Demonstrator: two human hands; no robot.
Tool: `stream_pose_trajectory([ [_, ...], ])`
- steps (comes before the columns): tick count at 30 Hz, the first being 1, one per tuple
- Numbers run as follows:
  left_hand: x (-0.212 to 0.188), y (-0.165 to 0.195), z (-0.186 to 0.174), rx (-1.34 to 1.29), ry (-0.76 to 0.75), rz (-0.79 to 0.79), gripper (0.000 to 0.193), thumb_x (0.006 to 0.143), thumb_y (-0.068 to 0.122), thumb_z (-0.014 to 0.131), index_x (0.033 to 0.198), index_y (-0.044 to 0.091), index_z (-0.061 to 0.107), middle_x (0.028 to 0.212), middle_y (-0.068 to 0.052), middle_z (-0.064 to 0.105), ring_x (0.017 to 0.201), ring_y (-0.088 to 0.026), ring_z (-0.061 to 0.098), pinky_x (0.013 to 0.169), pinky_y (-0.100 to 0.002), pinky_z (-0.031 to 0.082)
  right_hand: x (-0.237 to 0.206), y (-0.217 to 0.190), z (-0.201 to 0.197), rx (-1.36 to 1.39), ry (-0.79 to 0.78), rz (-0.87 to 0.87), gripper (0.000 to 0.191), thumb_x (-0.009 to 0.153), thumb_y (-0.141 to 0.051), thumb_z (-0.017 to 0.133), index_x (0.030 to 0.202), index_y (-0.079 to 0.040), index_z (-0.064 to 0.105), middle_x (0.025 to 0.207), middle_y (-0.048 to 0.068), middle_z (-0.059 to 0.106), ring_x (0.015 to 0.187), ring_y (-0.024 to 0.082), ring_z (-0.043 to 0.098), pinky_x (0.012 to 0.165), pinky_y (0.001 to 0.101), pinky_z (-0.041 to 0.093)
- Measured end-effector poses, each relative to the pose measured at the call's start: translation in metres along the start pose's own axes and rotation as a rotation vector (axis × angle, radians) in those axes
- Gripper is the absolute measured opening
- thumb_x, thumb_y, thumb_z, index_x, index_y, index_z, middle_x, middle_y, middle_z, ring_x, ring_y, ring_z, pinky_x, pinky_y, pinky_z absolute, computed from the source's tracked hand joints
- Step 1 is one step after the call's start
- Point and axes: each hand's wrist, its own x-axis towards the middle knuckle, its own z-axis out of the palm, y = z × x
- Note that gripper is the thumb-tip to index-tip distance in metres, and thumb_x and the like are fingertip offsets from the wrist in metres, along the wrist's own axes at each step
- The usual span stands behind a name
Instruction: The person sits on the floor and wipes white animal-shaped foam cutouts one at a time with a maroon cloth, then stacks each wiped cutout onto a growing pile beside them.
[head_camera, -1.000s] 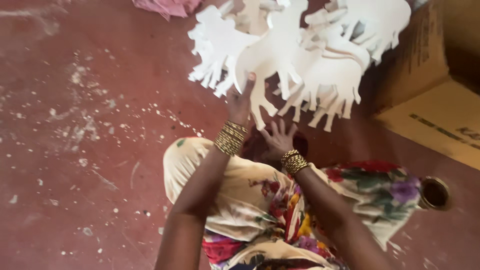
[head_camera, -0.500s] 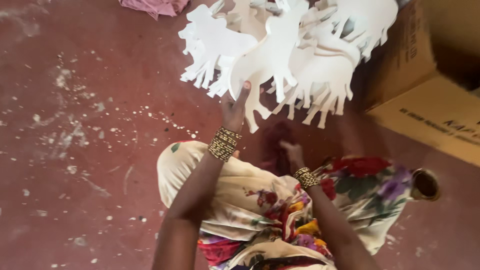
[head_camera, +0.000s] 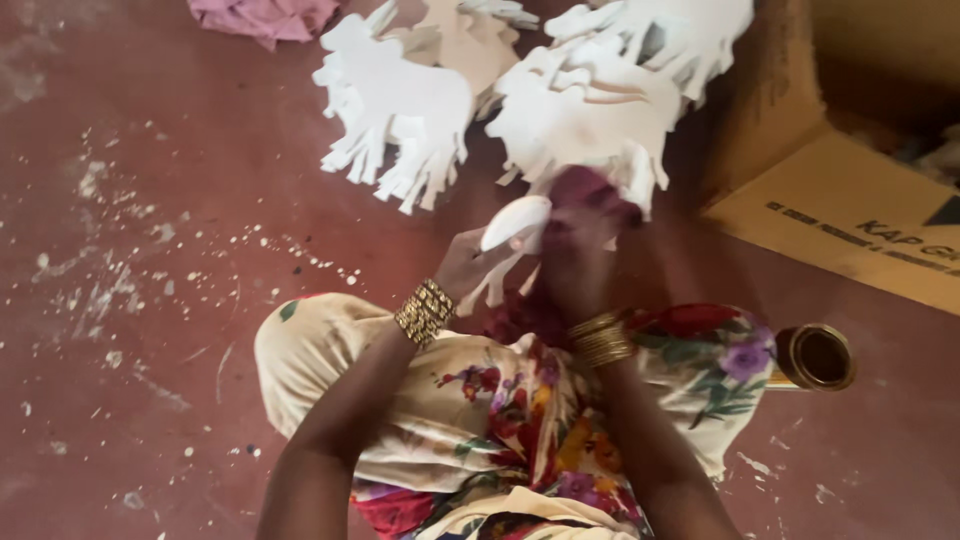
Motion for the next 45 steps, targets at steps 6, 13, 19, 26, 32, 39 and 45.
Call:
stream_pose_trajectory([
  [6, -0.005, 0.026, -0.012, -0.254, 0.190, -0.072, 0.039, 0.097, 0.030, 0.068, 0.116, -0.003, 0.070, 0.092, -0.008, 0.077, 0.074, -0.010, 0.069, 0.062, -0.026, 0.055, -0.017, -0.029, -0.010, 1.729, -0.589, 0.496, 0.034, 0.088, -0.010, 0.063, 0.122, -0.008, 0.064, 0.117, 0.021, 0.064, 0.113, 0.040, 0.060, 0.099, 0.0470, 0.051],
  [13, 0.008, 0.040, -0.026, -0.389, 0.585, 0.179, 0.039, 0.109, 0.028, 0.064, 0.116, -0.010, 0.070, 0.104, -0.014, 0.076, 0.089, -0.014, 0.067, 0.074, -0.029, 0.053, -0.023, 0.027, -0.039, 2.007, -0.978, -0.476, 0.038, 0.080, -0.015, 0.072, 0.118, -0.020, 0.069, 0.113, 0.011, 0.068, 0.110, 0.031, 0.065, 0.096, 0.0494, 0.050],
  [19, -0.009, 0.047, -0.037, -0.534, 0.786, 0.237, 0.036, 0.105, 0.028, 0.061, 0.117, -0.006, 0.067, 0.103, -0.016, 0.075, 0.088, -0.017, 0.071, 0.076, -0.032, 0.059, 0.060, 0.050, -0.097, 1.781, -0.397, 0.058, 0.065, 0.080, -0.012, 0.073, 0.142, -0.006, 0.051, 0.145, 0.025, 0.046, 0.134, 0.043, 0.045, 0.112, 0.0553, 0.035],
  [26, -0.002, 0.049, -0.039, -0.579, 0.793, 0.283, 0.040, 0.106, 0.027, 0.059, 0.127, -0.007, 0.064, 0.115, -0.015, 0.074, 0.100, -0.018, 0.070, 0.086, -0.034, 0.056, 0.121, 0.006, -0.129, 1.668, -0.219, -0.079, 0.082, 0.079, 0.001, 0.064, 0.155, 0.005, 0.033, 0.156, 0.025, 0.038, 0.145, 0.038, 0.039, 0.120, 0.0548, 0.034],
  [32, -0.011, 0.043, -0.058, -0.199, 0.523, 0.483, 0.054, 0.106, 0.026, 0.061, 0.146, -0.009, 0.047, 0.145, -0.019, 0.055, 0.133, -0.022, 0.053, 0.113, -0.039, 0.044, 0.132, -0.040, -0.108, 2.273, -0.120, 0.524, 0.040, 0.100, -0.004, 0.069, 0.138, -0.003, 0.060, 0.119, 0.014, 0.074, 0.099, 0.021, 0.076, 0.081, 0.0335, 0.065],
  [39, 0.032, 0.006, -0.150, -0.552, 1.063, 0.271, 0.069, 0.105, 0.042, 0.049, 0.155, -0.004, 0.035, 0.155, -0.027, 0.045, 0.146, -0.033, 0.044, 0.123, -0.042, 0.033, 0.169, -0.092, -0.083, 3.061, -0.653, 1.229, 0.048, 0.084, 0.000, 0.074, 0.130, -0.003, 0.059, 0.099, 0.011, 0.073, 0.081, 0.020, 0.073, 0.054, 0.0264, 0.055],
  [45, 0.032, -0.022, -0.164, -0.439, 1.054, 0.054, 0.072, 0.106, 0.049, 0.043, 0.156, -0.001, 0.031, 0.157, -0.027, 0.041, 0.148, -0.036, 0.040, 0.120, -0.048, 0.032, 0.150, -0.161, -0.126, 3.196, -1.206, 1.061, 0.025, 0.101, -0.012, 0.066, 0.116, 0.008, 0.064, 0.099, 0.011, 0.072, 0.090, 0.018, 0.071, 0.079, 0.0298, 0.062],
])
